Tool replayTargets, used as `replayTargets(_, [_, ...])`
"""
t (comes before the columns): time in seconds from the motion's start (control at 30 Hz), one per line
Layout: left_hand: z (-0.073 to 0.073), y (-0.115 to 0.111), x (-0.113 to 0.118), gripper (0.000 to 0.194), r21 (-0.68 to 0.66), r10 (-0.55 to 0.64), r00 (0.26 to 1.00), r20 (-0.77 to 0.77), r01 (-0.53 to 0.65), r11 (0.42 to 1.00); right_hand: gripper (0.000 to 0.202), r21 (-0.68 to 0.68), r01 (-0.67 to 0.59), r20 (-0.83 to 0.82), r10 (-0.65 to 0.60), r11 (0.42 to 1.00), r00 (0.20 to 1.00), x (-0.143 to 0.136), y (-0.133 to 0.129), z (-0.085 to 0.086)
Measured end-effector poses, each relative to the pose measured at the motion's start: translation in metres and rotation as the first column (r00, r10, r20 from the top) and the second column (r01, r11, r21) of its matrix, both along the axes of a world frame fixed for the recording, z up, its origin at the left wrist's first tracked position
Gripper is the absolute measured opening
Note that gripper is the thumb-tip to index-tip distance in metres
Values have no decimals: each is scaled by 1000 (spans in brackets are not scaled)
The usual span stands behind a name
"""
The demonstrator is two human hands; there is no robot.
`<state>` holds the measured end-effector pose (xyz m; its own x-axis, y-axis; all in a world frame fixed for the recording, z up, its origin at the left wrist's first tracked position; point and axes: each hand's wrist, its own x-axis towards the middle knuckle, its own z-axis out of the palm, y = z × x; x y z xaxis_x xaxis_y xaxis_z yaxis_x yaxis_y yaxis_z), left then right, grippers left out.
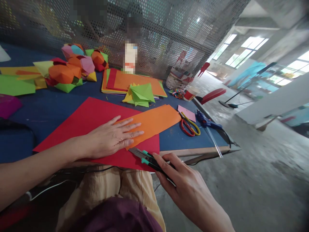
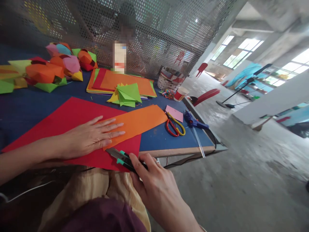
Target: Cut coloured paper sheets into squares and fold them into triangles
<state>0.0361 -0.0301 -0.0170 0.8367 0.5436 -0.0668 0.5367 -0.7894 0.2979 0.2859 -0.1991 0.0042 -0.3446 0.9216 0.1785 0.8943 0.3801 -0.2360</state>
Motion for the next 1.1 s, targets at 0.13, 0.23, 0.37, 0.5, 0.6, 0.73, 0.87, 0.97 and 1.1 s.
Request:
replayTargets(0.13, [-1,0,0,50,1,-6,1000,12,6,1000,37,-17,-4,-8,4,1000,1000,-1,-1,-1])
replayTargets(0.23, [-1,0,1,50,2,-2,999,33,2,1000,37,-18,-11,-9,11,1000,1000,-2,-1,0])
replayTargets(0.37, [1,0,1,50,-14,2,1000,11,-2,1000,37,-11,-46,-52,45,999,998,3,-7,5])
replayTargets(0.5, [4,-1,1,50,-53,10,1000,17,-9,999,40,23,10,-86,-8,1000,996,22,-14,11])
replayTargets(0.6, [9,-2,3,54,-67,129,989,73,-124,990,40,119,159,-95,-148,980,984,39,-12,9])
replayTargets(0.73, [16,0,11,73,14,396,911,117,-400,916,40,244,343,-105,-327,907,939,52,-3,0])
replayTargets(0.87, [24,9,26,94,54,477,878,46,-479,876,40,274,421,-190,-381,865,905,55,6,-8])
replayTargets(0.97, [32,16,39,88,51,486,874,-21,-485,873,42,278,459,-232,-404,844,885,56,12,-12])
replayTargets(1.1, [41,21,47,67,3,473,877,-85,-475,880,43,293,508,-252,-447,810,858,59,15,-17])
